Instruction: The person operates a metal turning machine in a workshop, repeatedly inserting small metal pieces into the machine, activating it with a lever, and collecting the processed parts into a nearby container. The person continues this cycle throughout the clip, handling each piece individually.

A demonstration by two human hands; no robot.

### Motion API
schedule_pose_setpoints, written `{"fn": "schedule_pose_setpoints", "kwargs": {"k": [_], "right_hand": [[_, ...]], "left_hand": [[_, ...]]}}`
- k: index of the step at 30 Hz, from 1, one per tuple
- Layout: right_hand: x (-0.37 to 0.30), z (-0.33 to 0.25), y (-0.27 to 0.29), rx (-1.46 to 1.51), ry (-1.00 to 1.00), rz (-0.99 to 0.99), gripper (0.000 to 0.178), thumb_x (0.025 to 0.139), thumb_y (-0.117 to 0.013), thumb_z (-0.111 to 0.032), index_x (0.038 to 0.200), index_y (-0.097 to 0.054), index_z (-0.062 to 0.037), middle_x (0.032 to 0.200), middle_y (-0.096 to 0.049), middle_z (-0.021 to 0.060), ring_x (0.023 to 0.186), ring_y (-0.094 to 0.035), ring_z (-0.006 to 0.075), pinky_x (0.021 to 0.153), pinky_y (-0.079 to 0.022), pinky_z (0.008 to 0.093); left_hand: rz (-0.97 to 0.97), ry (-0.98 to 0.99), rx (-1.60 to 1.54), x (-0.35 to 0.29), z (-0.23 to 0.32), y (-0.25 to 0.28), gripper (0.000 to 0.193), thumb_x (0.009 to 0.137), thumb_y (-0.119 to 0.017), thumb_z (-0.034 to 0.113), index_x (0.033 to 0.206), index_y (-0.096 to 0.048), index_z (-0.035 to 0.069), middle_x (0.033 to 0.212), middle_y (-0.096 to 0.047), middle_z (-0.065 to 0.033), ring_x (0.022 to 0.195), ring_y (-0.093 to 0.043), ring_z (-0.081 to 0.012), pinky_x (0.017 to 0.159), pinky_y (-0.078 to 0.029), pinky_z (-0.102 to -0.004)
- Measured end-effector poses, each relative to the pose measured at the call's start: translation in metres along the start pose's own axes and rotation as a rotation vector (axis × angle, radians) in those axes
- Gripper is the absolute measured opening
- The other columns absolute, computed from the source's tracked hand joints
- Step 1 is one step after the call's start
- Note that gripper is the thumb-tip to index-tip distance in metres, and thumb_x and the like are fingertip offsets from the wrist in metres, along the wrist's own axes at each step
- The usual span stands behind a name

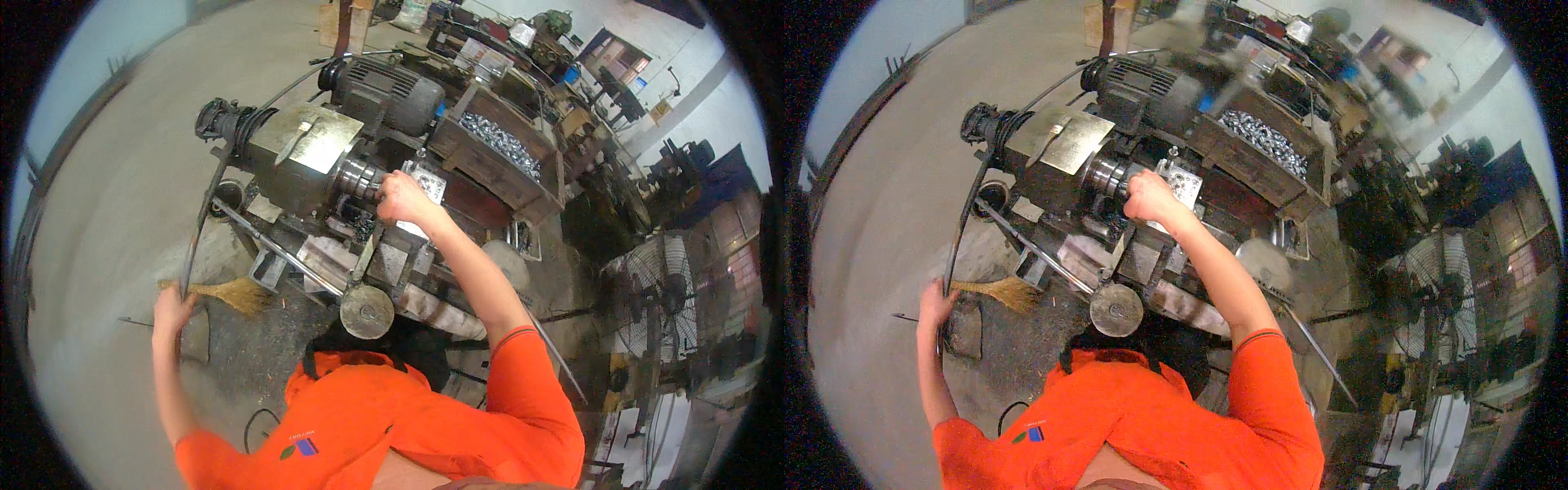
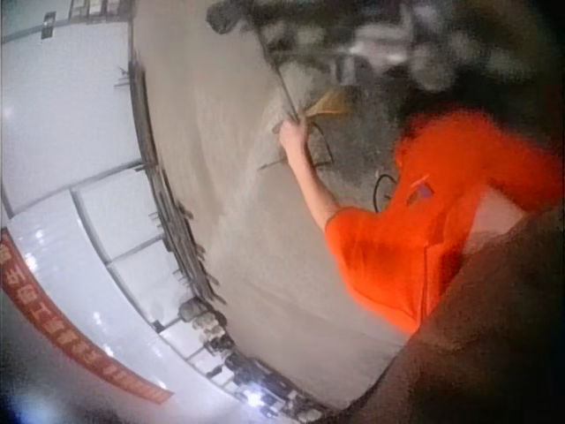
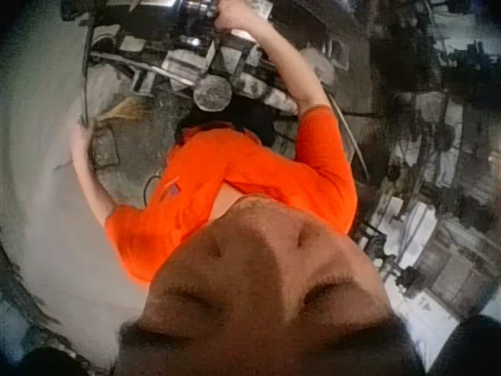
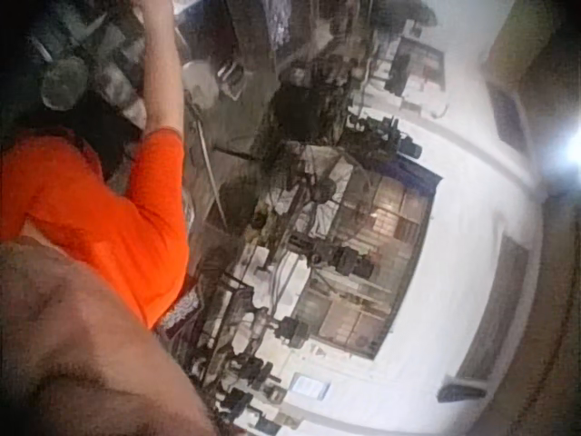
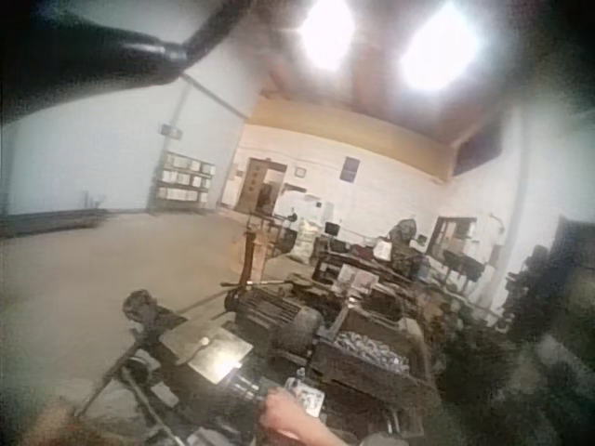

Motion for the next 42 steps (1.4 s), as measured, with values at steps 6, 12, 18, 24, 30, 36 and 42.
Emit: {"fn": "schedule_pose_setpoints", "kwargs": {"k": [6, 12, 18, 24, 30, 36, 42], "right_hand": [[0.017, 0.01, -0.015, 0.364, -0.078, -0.008, 0.03, 0.056, -0.057, -0.015, 0.08, -0.07, -0.0031, 0.086, -0.062, 0.0171, 0.082, -0.059, 0.0333, 0.075, -0.048, 0.0371], [0.033, 0.007, -0.005, 0.404, -0.23, 0.049, 0.025, 0.058, -0.058, -0.015, 0.075, -0.067, 0.0003, 0.07, -0.063, 0.0199, 0.066, -0.062, 0.0299, 0.064, -0.049, 0.0346], [0.028, 0.009, 0.002, 0.44, -0.209, 0.312, 0.026, 0.056, -0.06, -0.023, 0.053, -0.054, 0.0024, 0.058, -0.052, 0.0234, 0.058, -0.054, 0.04, 0.054, -0.044, 0.0413], [0.026, 0.009, 0.001, 0.334, -0.171, 0.401, 0.027, 0.053, -0.06, -0.024, 0.056, -0.055, 0.0025, 0.067, -0.056, 0.019, 0.066, -0.056, 0.0372, 0.057, -0.044, 0.0392], [0.017, 0.016, 0.0, 0.374, -0.258, 0.412, 0.02, 0.056, -0.06, -0.022, 0.065, -0.064, -0.0035, 0.099, -0.059, 0.0228, 0.086, -0.059, 0.0367, 0.073, -0.047, 0.0369], [-0.074, 0.003, 0.046, 0.46, -0.142, 0.64, 0.021, 0.054, -0.062, -0.012, 0.075, -0.062, -0.0063, 0.119, -0.053, 0.0192, 0.096, -0.059, 0.0304, 0.081, -0.046, 0.0336], [-0.22, 0.052, 0.047, 0.265, -0.501, 0.604, 0.017, 0.057, -0.06, -0.006, 0.073, -0.064, -0.0054, 0.116, -0.057, 0.0165, 0.097, -0.06, 0.0304, 0.08, -0.047, 0.0329]], "left_hand": [[0.118, 0.076, 0.001, -0.022, -0.016, -0.012, 0.038, 0.075, -0.065, 0.022, 0.101, -0.054, -0.004, 0.083, -0.06, -0.0252, 0.083, -0.058, -0.0416, 0.072, -0.046, -0.0472], [0.207, 0.051, 0.071, -0.013, -0.018, -0.015, 0.031, 0.076, -0.062, 0.022, 0.092, -0.054, -0.003, 0.082, -0.061, -0.0242, 0.079, -0.058, -0.0417, 0.07, -0.046, -0.0479], [0.21, 0.064, 0.193, 0.009, -0.019, -0.006, 0.021, 0.073, -0.06, 0.019, 0.083, -0.057, 0.001, 0.071, -0.06, -0.0209, 0.072, -0.059, -0.0386, 0.066, -0.047, -0.0466], [0.512, -0.197, 0.605, 0.122, -0.149, 0.049, 0.008, 0.071, -0.057, 0.007, 0.076, -0.051, 0.006, 0.064, -0.059, -0.0146, 0.06, -0.06, -0.0311, 0.054, -0.046, -0.0415], [0.367, 0.004, 0.508, 0.147, -0.152, 0.052, 0.016, 0.071, -0.058, 0.009, 0.086, -0.054, 0.004, 0.075, -0.062, -0.0172, 0.071, -0.061, -0.0334, 0.063, -0.049, -0.043], [0.847, -0.306, -0.308, 0.111, -0.045, 0.026, 0.027, 0.084, -0.059, 0.02, 0.104, -0.062, 0.003, 0.094, -0.065, -0.0142, 0.088, -0.062, -0.0275, 0.078, -0.048, -0.0369], [-0.13, -0.16, -0.345, 0.141, 0.012, -0.25, 0.049, 0.07, -0.068, 0.032, 0.108, -0.057, 0.002, 0.099, -0.062, -0.0201, 0.093, -0.06, -0.033, 0.08, -0.047, -0.0405]]}}
Point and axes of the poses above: each hand's wrist, its own x-axis towards the middle knuckle, its own y-axis out of the back of the hand, z = x × y, the point moved 6 cm from there along x, towards the middle knuckle
